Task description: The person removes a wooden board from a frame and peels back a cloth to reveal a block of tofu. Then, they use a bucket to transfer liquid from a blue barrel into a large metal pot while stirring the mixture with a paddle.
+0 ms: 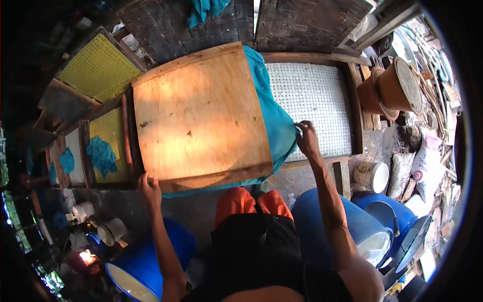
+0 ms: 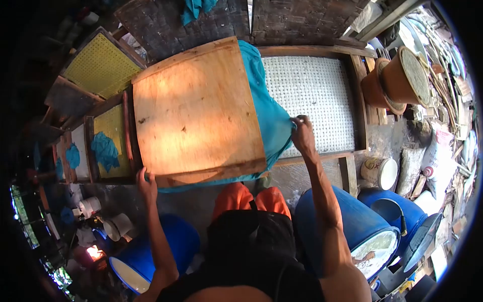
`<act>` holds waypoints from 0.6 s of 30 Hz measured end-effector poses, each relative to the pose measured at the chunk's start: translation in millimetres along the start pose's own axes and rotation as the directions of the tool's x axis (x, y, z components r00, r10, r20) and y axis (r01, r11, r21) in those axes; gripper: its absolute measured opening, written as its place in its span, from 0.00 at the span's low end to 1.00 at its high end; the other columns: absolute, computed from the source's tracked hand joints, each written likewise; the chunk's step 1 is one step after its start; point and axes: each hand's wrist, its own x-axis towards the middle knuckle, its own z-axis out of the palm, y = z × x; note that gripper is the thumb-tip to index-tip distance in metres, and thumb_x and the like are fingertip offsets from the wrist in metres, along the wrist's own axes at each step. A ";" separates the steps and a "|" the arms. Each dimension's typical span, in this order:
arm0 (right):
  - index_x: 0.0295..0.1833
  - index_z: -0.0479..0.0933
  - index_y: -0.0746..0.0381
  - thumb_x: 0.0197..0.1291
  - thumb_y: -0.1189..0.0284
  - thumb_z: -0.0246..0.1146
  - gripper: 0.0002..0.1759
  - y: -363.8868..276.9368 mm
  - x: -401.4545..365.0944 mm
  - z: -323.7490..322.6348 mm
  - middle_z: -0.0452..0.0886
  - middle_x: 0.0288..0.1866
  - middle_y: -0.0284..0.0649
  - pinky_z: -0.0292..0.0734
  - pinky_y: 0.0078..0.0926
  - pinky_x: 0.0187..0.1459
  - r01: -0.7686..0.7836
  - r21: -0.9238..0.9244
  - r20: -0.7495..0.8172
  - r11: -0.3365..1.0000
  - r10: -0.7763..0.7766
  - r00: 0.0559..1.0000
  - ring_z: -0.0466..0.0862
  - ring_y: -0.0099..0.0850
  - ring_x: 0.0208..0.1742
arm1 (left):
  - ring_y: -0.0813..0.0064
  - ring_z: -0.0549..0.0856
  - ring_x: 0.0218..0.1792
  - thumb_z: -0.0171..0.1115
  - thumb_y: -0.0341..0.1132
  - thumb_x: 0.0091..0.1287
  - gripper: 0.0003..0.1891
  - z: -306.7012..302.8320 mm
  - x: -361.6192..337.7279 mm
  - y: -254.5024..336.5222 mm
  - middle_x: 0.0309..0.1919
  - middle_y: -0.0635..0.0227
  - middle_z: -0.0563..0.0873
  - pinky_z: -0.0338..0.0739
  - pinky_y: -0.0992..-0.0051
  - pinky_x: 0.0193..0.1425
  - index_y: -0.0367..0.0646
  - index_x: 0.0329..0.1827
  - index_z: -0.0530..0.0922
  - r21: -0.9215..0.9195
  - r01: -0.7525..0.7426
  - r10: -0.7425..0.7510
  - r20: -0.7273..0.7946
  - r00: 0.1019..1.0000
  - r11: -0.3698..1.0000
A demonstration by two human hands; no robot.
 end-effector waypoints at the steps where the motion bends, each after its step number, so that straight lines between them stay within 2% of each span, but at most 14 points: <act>1: 0.55 0.81 0.63 0.57 0.81 0.63 0.19 -7.7 -8.3 -9.6 0.79 0.55 0.51 0.79 0.40 0.55 -0.043 -0.117 -0.095 0.992 0.032 0.995 0.81 0.47 0.53 | 0.50 0.79 0.61 0.64 0.38 0.71 0.19 3.8 0.9 -3.5 0.58 0.51 0.81 0.74 0.59 0.65 0.35 0.59 0.78 0.005 -0.001 0.001 -0.010 1.000 1.000; 2: 0.58 0.80 0.63 0.57 0.81 0.63 0.21 -19.9 -17.7 -18.4 0.79 0.55 0.52 0.78 0.41 0.57 -0.096 -0.228 -0.191 0.969 0.052 0.980 0.80 0.47 0.54 | 0.49 0.79 0.60 0.63 0.37 0.71 0.18 8.9 1.8 -15.5 0.57 0.51 0.81 0.74 0.59 0.65 0.36 0.58 0.79 0.020 -0.046 0.046 -0.025 0.999 0.999; 4: 0.60 0.78 0.63 0.58 0.80 0.64 0.22 -42.6 -40.8 -21.9 0.81 0.55 0.52 0.79 0.43 0.55 0.002 0.084 -0.027 0.996 0.000 1.000 0.82 0.49 0.55 | 0.48 0.79 0.59 0.63 0.37 0.71 0.17 16.2 2.9 -35.8 0.56 0.52 0.81 0.74 0.58 0.64 0.36 0.57 0.79 0.037 -0.094 0.096 -0.045 0.994 0.995; 5: 0.58 0.79 0.64 0.60 0.78 0.65 0.19 -53.1 -53.9 -16.1 0.81 0.54 0.52 0.80 0.44 0.54 -0.105 0.307 0.201 0.946 0.043 0.979 0.84 0.49 0.52 | 0.48 0.80 0.58 0.62 0.37 0.71 0.16 18.6 1.0 -44.1 0.55 0.52 0.81 0.74 0.58 0.63 0.38 0.57 0.79 0.090 -0.043 0.048 -0.053 0.997 0.995; 6: 0.55 0.80 0.64 0.63 0.74 0.65 0.15 -74.8 -68.1 -15.9 0.82 0.52 0.52 0.81 0.42 0.51 -0.111 0.422 0.247 0.900 0.003 0.969 0.86 0.47 0.48 | 0.48 0.80 0.57 0.62 0.37 0.71 0.15 19.4 -4.8 -52.3 0.55 0.53 0.81 0.75 0.58 0.62 0.40 0.56 0.80 0.142 0.011 -0.002 -0.060 0.998 0.990; 8: 0.55 0.81 0.66 0.65 0.71 0.64 0.15 -91.6 -98.7 -0.1 0.83 0.49 0.51 0.81 0.42 0.50 0.139 0.257 0.123 0.956 -0.175 0.977 0.87 0.49 0.45 | 0.48 0.82 0.55 0.61 0.36 0.71 0.14 19.2 -20.0 -66.9 0.52 0.53 0.83 0.77 0.58 0.59 0.44 0.57 0.80 0.128 0.023 -0.016 -0.056 0.998 0.991; 9: 0.55 0.81 0.66 0.65 0.71 0.64 0.15 -90.2 -112.4 3.7 0.83 0.49 0.51 0.81 0.42 0.50 0.142 0.263 0.125 0.954 -0.179 0.976 0.87 0.49 0.45 | 0.48 0.83 0.52 0.61 0.35 0.71 0.13 21.4 -28.0 -76.2 0.50 0.53 0.84 0.78 0.59 0.57 0.45 0.57 0.80 0.096 0.093 -0.085 -0.085 0.993 0.991; 11: 0.54 0.82 0.65 0.64 0.67 0.66 0.16 -76.4 -125.5 9.2 0.84 0.47 0.50 0.81 0.39 0.47 -0.217 0.367 0.306 0.905 0.103 0.946 0.87 0.45 0.44 | 0.48 0.86 0.45 0.60 0.29 0.71 0.13 12.6 -30.3 -76.5 0.47 0.50 0.86 0.82 0.60 0.49 0.45 0.57 0.81 -0.095 0.186 -0.194 -0.073 0.978 0.978; 12: 0.54 0.82 0.65 0.64 0.67 0.66 0.16 -67.3 -129.2 9.6 0.84 0.47 0.50 0.81 0.39 0.47 -0.211 0.366 0.296 0.906 0.101 0.950 0.87 0.45 0.44 | 0.48 0.86 0.45 0.60 0.29 0.71 0.13 16.2 -28.7 -88.2 0.47 0.50 0.86 0.82 0.60 0.49 0.45 0.57 0.81 -0.104 0.180 -0.189 -0.077 0.979 0.978; 14: 0.51 0.84 0.65 0.63 0.70 0.66 0.14 -45.0 -140.6 11.2 0.84 0.49 0.51 0.81 0.39 0.49 -0.276 0.283 0.342 0.919 0.172 0.924 0.87 0.48 0.47 | 0.55 0.86 0.44 0.60 0.24 0.69 0.15 33.7 -23.3 -131.7 0.47 0.51 0.86 0.82 0.65 0.46 0.44 0.57 0.81 -0.387 0.255 -0.279 -0.005 0.960 0.886; 15: 0.49 0.84 0.65 0.63 0.71 0.65 0.13 -27.5 -148.0 15.7 0.84 0.50 0.52 0.81 0.39 0.49 -0.220 0.241 0.278 0.945 0.150 0.949 0.86 0.49 0.47 | 0.65 0.85 0.41 0.58 0.19 0.67 0.14 39.6 -22.9 -143.4 0.42 0.58 0.85 0.82 0.69 0.44 0.41 0.53 0.82 -0.434 0.186 -0.251 -0.097 0.963 0.881; 16: 0.48 0.85 0.64 0.62 0.72 0.64 0.12 -11.0 -155.2 17.7 0.84 0.50 0.52 0.81 0.39 0.49 -0.166 0.196 0.215 0.967 0.123 0.969 0.86 0.49 0.48 | 0.65 0.85 0.41 0.58 0.19 0.67 0.14 54.8 -28.4 -179.0 0.42 0.58 0.85 0.82 0.69 0.44 0.41 0.53 0.82 -0.439 0.181 -0.245 -0.095 0.965 0.880; 17: 0.50 0.84 0.64 0.62 0.73 0.62 0.13 -3.3 -164.3 13.4 0.84 0.50 0.51 0.81 0.40 0.48 -0.014 0.069 0.151 0.998 0.004 0.989 0.87 0.49 0.47 | 0.69 0.84 0.39 0.58 0.19 0.66 0.14 73.5 -33.1 -226.6 0.40 0.61 0.84 0.81 0.71 0.43 0.40 0.52 0.82 -0.237 0.065 -0.118 -0.216 0.969 0.969; 18: 0.50 0.84 0.64 0.62 0.73 0.62 0.13 -14.6 -162.7 11.4 0.84 0.50 0.51 0.81 0.40 0.48 -0.021 0.064 0.138 0.998 0.012 0.990 0.87 0.49 0.47 | 0.72 0.82 0.38 0.57 0.19 0.65 0.14 84.2 -26.8 -249.1 0.38 0.64 0.83 0.81 0.73 0.42 0.39 0.51 0.81 -0.017 -0.042 0.035 -0.304 0.952 0.999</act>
